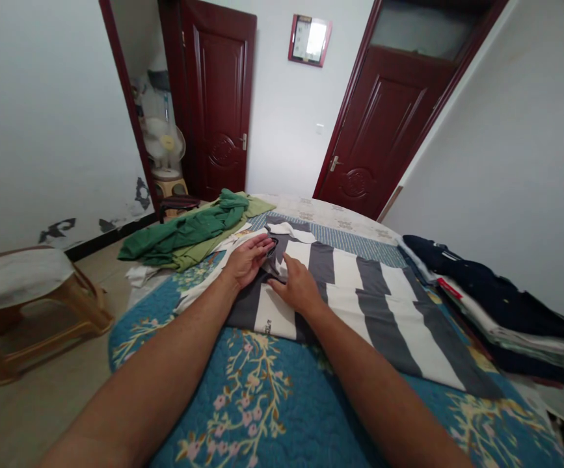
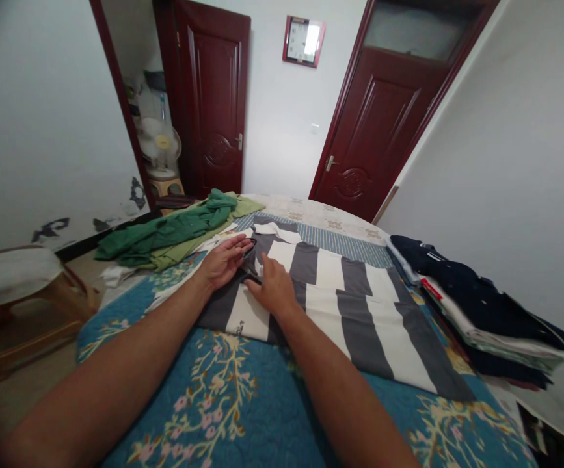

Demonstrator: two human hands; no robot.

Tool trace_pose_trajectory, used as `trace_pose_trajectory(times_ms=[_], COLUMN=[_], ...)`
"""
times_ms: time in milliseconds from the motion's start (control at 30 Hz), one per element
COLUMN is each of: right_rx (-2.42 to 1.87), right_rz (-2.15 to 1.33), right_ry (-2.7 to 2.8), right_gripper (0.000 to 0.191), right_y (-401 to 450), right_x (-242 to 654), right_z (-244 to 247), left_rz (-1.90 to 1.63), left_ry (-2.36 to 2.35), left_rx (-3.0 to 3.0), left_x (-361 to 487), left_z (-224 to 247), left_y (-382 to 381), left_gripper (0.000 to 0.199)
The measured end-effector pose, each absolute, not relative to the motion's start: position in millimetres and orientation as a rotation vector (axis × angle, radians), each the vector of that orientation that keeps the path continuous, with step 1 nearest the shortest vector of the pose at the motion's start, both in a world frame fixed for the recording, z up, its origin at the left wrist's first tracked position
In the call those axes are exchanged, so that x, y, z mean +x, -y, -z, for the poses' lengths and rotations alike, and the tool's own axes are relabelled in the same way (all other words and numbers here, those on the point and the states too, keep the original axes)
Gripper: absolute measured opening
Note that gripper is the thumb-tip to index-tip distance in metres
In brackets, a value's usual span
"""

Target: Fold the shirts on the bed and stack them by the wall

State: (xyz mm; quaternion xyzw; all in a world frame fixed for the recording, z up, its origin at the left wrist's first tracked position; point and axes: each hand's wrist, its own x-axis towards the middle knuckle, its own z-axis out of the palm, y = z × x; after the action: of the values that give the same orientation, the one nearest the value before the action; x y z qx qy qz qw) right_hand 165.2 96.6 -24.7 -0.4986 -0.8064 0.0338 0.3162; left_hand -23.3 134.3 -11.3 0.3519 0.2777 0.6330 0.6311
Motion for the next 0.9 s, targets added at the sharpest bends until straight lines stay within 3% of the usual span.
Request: trace_pose_trajectory(times_ms=[100, 233, 400, 567, 900], right_rx=[-1.496, -1.777, -1.911, -1.879, -1.953], right_rz=[-0.235, -0.373, -0.525, -0.57, -0.248], right_ry=[1.956, 1.776, 1.761, 1.804, 1.701], right_gripper=[0.036, 0.033, 0.021, 0.023, 0.034], right_y=[-131.4, -179.1, -211.9, -228.2, -237.0], right_x=[145.0, 165.8, 193.8, 187.2, 181.8], right_z=[20.8, 12.2, 17.0, 17.8, 27.4], left_rz=[-1.444, -1.492, -1.399, -1.217, -0.931], left_ry=[-0.656, -0.987, -1.444, -1.795, -2.099], left_rx=[0.897, 1.141, 1.668, 2.09, 2.184], left_x=[-26.3, -27.5, -30.2, -41.8, -62.5], left_z=[14.3, 31.1, 46.1, 44.1, 40.5], left_y=[-133.0, -140.9, -144.5, -138.4, -136.6], left_gripper=[0.058, 0.072, 0.059, 0.059, 0.061])
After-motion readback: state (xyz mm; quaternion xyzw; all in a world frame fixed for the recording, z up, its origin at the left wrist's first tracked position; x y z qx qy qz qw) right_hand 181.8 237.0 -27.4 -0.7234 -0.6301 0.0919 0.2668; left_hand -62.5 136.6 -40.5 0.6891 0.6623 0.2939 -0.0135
